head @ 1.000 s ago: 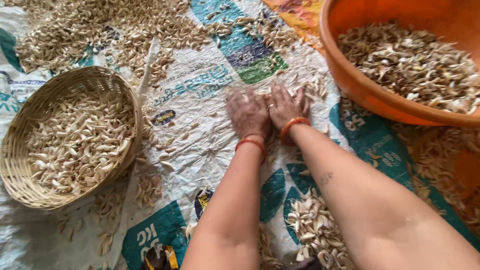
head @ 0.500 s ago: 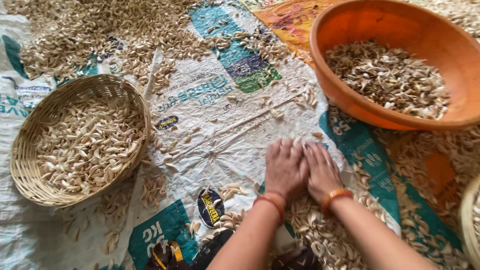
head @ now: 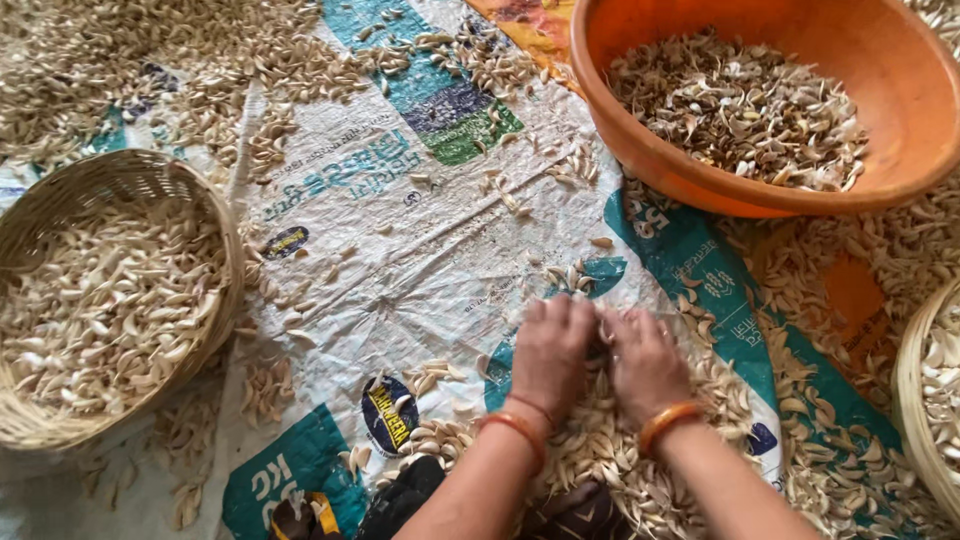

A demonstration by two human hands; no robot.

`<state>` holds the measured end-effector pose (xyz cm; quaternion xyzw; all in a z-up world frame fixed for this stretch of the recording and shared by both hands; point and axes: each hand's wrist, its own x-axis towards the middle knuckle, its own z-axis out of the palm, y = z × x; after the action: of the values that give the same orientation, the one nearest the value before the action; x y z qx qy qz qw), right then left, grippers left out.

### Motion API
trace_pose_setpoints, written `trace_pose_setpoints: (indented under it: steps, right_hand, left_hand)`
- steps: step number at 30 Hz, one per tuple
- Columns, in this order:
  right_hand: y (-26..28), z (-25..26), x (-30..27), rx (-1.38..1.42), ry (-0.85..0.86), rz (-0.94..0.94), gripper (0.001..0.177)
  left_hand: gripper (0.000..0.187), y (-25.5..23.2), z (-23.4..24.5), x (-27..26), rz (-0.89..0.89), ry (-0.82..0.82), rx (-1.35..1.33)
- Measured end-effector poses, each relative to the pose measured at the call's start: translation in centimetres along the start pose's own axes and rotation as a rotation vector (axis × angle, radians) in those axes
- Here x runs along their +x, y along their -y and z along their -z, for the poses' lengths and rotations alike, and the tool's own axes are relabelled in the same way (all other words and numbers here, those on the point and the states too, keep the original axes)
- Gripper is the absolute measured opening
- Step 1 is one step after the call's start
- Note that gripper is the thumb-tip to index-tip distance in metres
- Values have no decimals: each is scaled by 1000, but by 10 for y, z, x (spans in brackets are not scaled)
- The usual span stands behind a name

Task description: The person sits on a sack and sorts garlic cloves by hand, separating them into a woven basket and an orange bowl. The person repeatedly picks up cloves, inspects them, and places them into the containers.

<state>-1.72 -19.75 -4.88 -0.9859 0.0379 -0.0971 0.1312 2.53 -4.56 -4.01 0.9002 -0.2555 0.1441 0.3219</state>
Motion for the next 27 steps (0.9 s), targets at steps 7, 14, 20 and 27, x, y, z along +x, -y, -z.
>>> trace_pose_setpoints:
  steps: [7, 14, 20, 27]
  right_hand:
    - [-16, 53, 39, 442, 273, -621, 30]
    - [-31, 62, 50, 1382, 371, -840, 31]
    - [-38, 72, 47, 1173, 357, -701, 37]
    - [-34, 70, 49, 950, 253, -544, 25]
  left_hand:
    - [23, 14, 22, 27, 598, -69, -457]
    - [38, 22, 43, 28, 646, -80, -529]
    - [8, 13, 43, 22, 362, -67, -73]
    - [4, -17, 26, 16, 186, -1, 87]
